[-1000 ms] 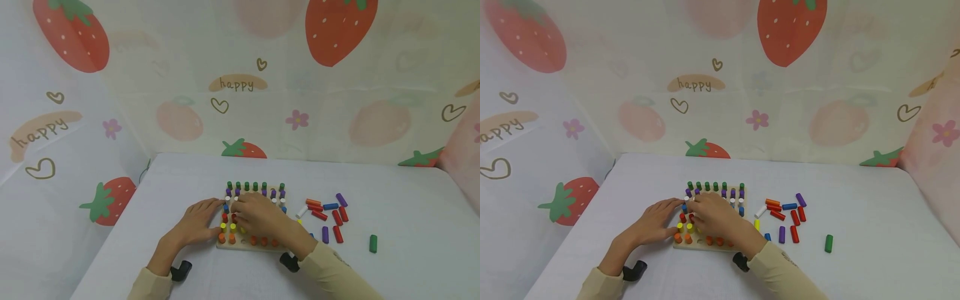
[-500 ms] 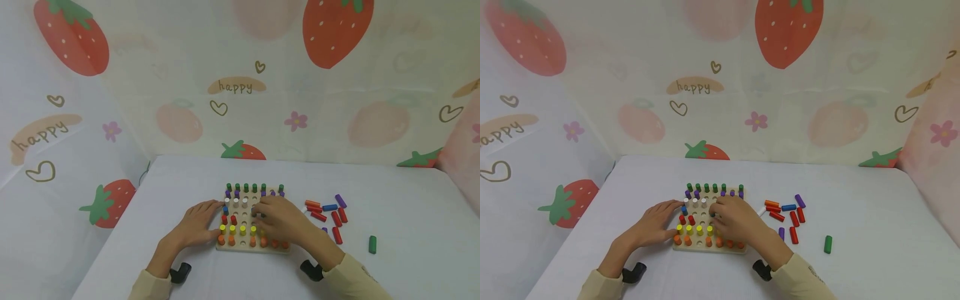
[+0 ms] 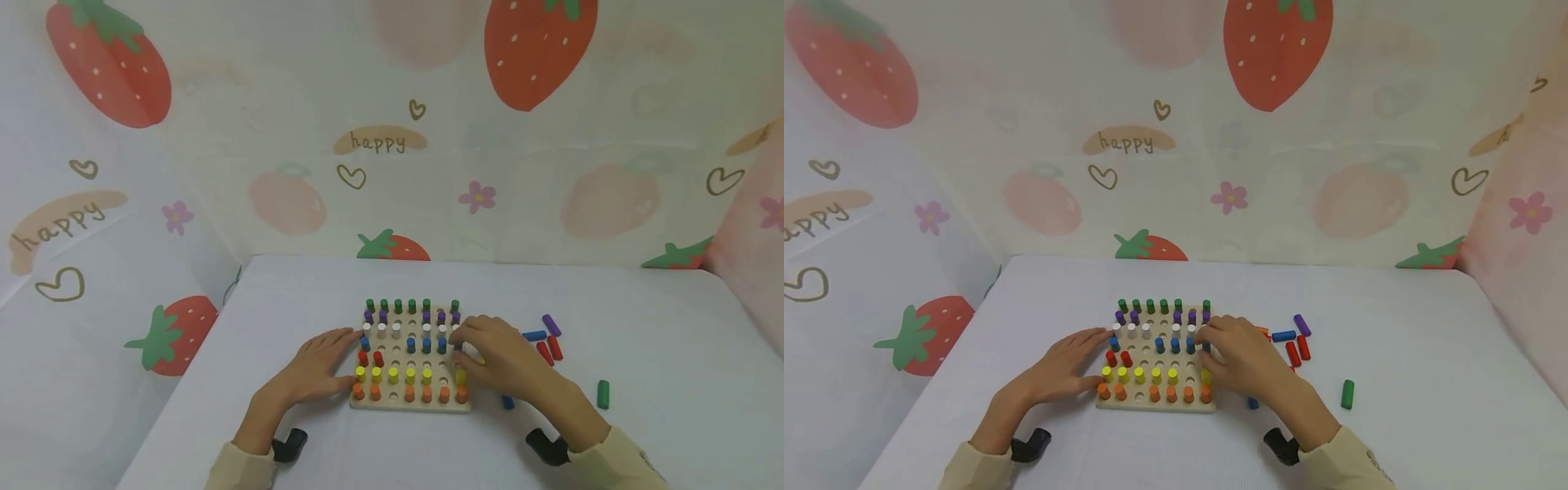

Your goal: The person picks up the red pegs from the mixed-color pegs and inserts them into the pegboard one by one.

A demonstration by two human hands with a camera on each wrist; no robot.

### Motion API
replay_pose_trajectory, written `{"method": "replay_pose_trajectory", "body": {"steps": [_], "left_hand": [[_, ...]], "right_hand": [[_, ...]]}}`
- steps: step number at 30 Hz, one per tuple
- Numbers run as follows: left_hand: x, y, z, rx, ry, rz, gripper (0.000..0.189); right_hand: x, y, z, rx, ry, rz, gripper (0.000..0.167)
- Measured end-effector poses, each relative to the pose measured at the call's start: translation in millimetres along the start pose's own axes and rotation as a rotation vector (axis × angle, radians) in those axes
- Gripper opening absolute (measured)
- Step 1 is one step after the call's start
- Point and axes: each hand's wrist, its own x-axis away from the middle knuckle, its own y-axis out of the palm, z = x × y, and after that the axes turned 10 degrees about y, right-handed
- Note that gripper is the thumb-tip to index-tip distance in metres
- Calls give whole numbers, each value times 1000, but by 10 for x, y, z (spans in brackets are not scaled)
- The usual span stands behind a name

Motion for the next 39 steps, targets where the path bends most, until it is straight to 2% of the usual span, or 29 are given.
{"method": "replay_pose_trajectory", "body": {"steps": [10,18,25,31,39], "left_hand": [[-14,24,-13,-13,5,13,80],[-17,22,11,-26,3,30,79],[-16,28,6,-21,-3,39,79],[0,7,-6,-13,-9,38,79],[-27,55,-15,-3,-2,42,79]], "right_hand": [[187,-118,272,10,31,45,17],[370,-173,483,30,75,80,21],[462,-172,625,80,137,44,18],[504,-160,725,93,136,31,20],[633,-201,825,98,145,-21,23]]}}
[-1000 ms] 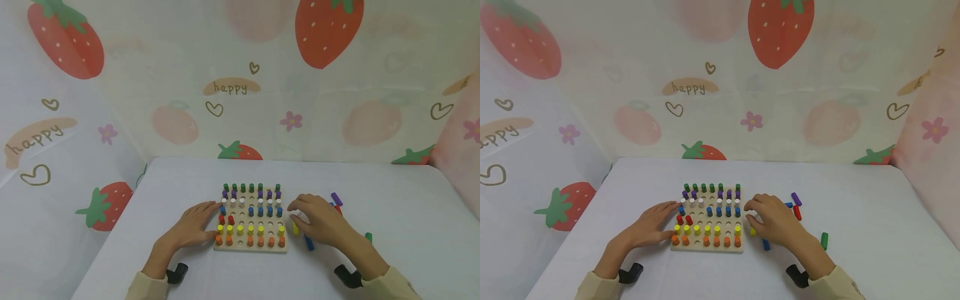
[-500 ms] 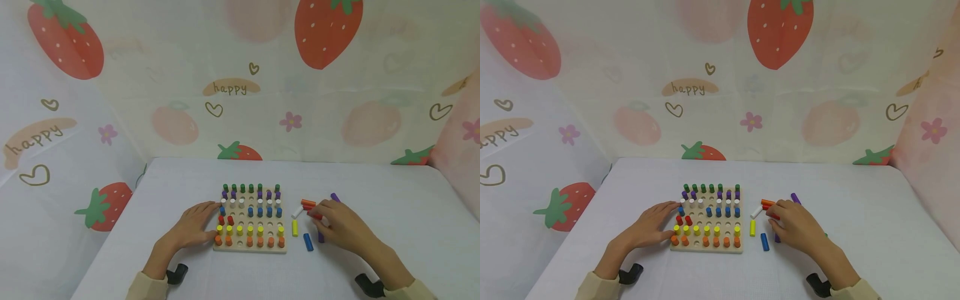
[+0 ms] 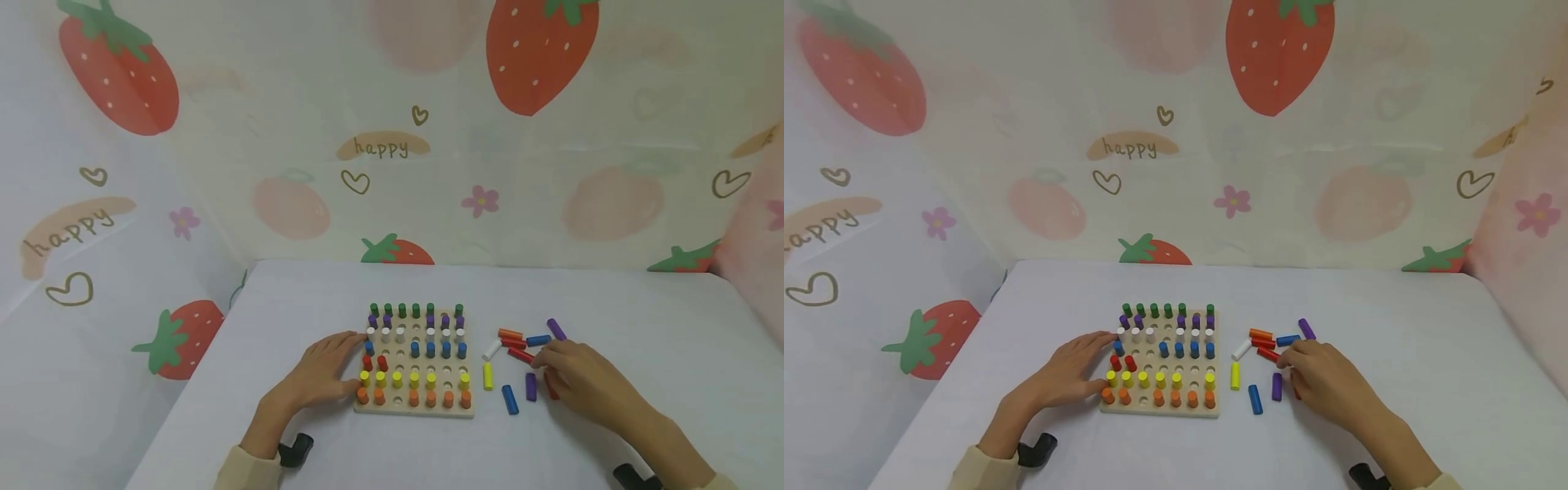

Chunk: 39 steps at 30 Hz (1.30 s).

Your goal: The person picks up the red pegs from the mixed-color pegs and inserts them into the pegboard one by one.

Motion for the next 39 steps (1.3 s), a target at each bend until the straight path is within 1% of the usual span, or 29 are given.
{"method": "replay_pose_trajectory", "body": {"steps": [5,7,11,14,17,20,26,28,31,33,39], "left_hand": [[0,1,25,-2,-7,-7,80],[2,-5,29,-4,-9,-10,80],[18,-29,33,-5,-14,-10,80],[40,-49,31,-6,-21,-10,79],[47,-53,27,-8,-25,-6,78],[37,-46,32,7,-14,6,78],[31,-4,39,14,-13,-7,78],[30,-1,41,9,-18,-6,78],[31,-17,53,5,-25,3,77],[30,-28,58,7,-20,8,77],[17,-12,58,2,-21,-8,78]], "right_hand": [[74,43,55,25,-3,-47,32],[79,54,64,27,1,-57,33],[59,67,66,33,-11,-44,29],[54,72,59,35,-21,-35,22],[62,66,50,47,-21,-23,19],[75,60,42,68,-9,-22,17],[101,58,65,91,36,-84,20],[113,53,76,100,50,-82,21],[131,50,89,108,52,-58,22],[142,52,103,117,55,-45,21],[170,51,136,134,65,-45,20]]}}
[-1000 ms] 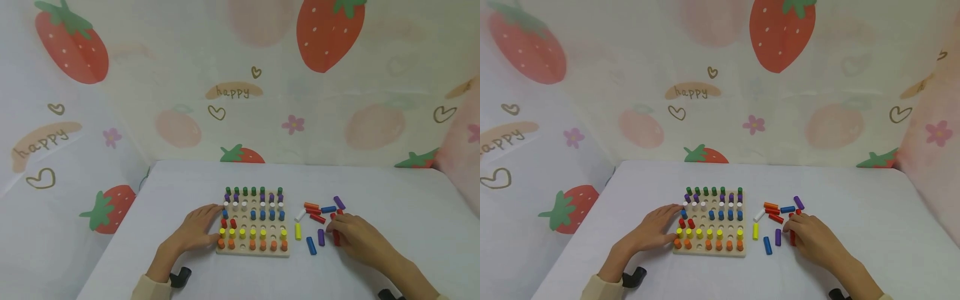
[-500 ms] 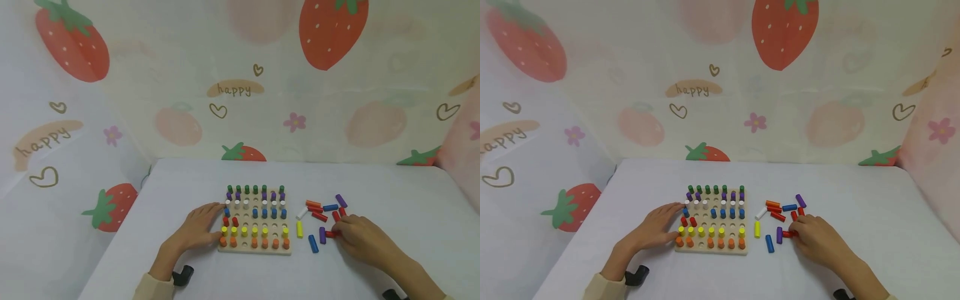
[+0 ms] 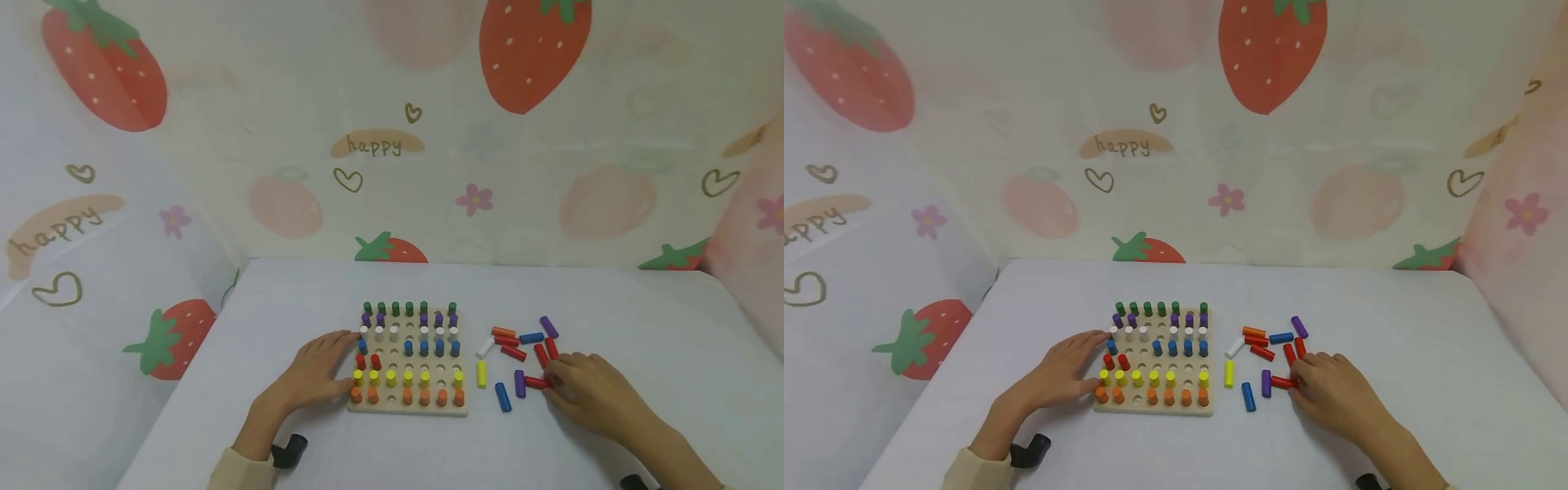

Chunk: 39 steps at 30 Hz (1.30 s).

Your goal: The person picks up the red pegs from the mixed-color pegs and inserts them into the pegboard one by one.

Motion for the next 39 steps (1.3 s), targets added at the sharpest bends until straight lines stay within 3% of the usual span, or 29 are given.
{"method": "replay_pose_trajectory", "body": {"steps": [16,25,32,39], "left_hand": [[-6,19,-20,20,10,9,79],[-129,38,39,16,35,-10,78],[-101,13,38,6,26,-8,79],[-27,7,-14,-9,14,2,81]], "right_hand": [[-14,-108,-31,-51,-28,7,22],[12,-190,-12,-51,-82,108,26],[-77,-288,-194,-70,-62,75,26],[-222,-313,-452,-97,-115,112,21]]}}
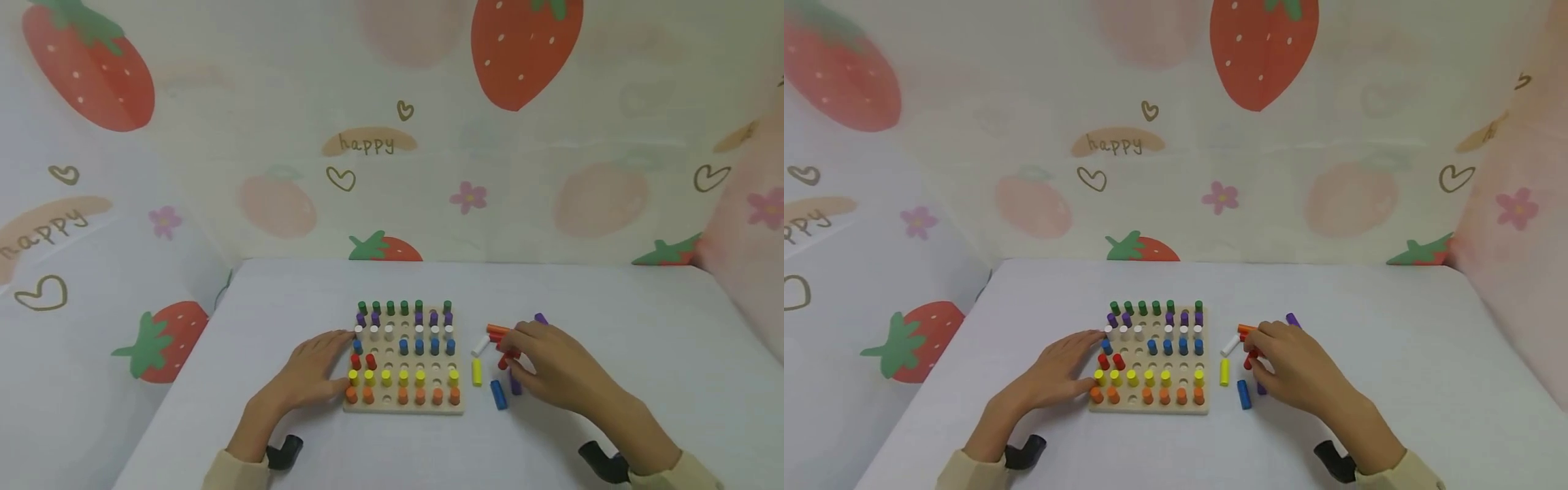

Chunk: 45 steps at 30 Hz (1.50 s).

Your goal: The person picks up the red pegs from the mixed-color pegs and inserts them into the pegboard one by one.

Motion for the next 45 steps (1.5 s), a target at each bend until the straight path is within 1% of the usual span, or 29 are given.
{"method": "replay_pose_trajectory", "body": {"steps": [6,10,14,20,26,34,39,45], "left_hand": [[14,25,-17,20,18,6,80],[8,17,-21,11,17,17,80],[15,4,-20,2,12,9,80],[30,-2,-16,10,4,2,80],[16,1,-23,5,2,-2,79],[-20,12,-20,-2,1,-4,79],[-16,28,-28,1,2,-11,80],[-1,11,-32,-1,8,5,79]], "right_hand": [[-151,37,-152,-20,-87,45,16],[-259,72,-245,-67,-114,29,13],[-332,135,-349,-82,-139,20,14],[-388,210,-534,-90,-174,3,14],[-443,258,-668,-94,-213,9,15],[-545,284,-806,-120,-225,-40,21],[-606,328,-885,-120,-233,-64,17],[-698,390,-982,-124,-256,-81,16]]}}
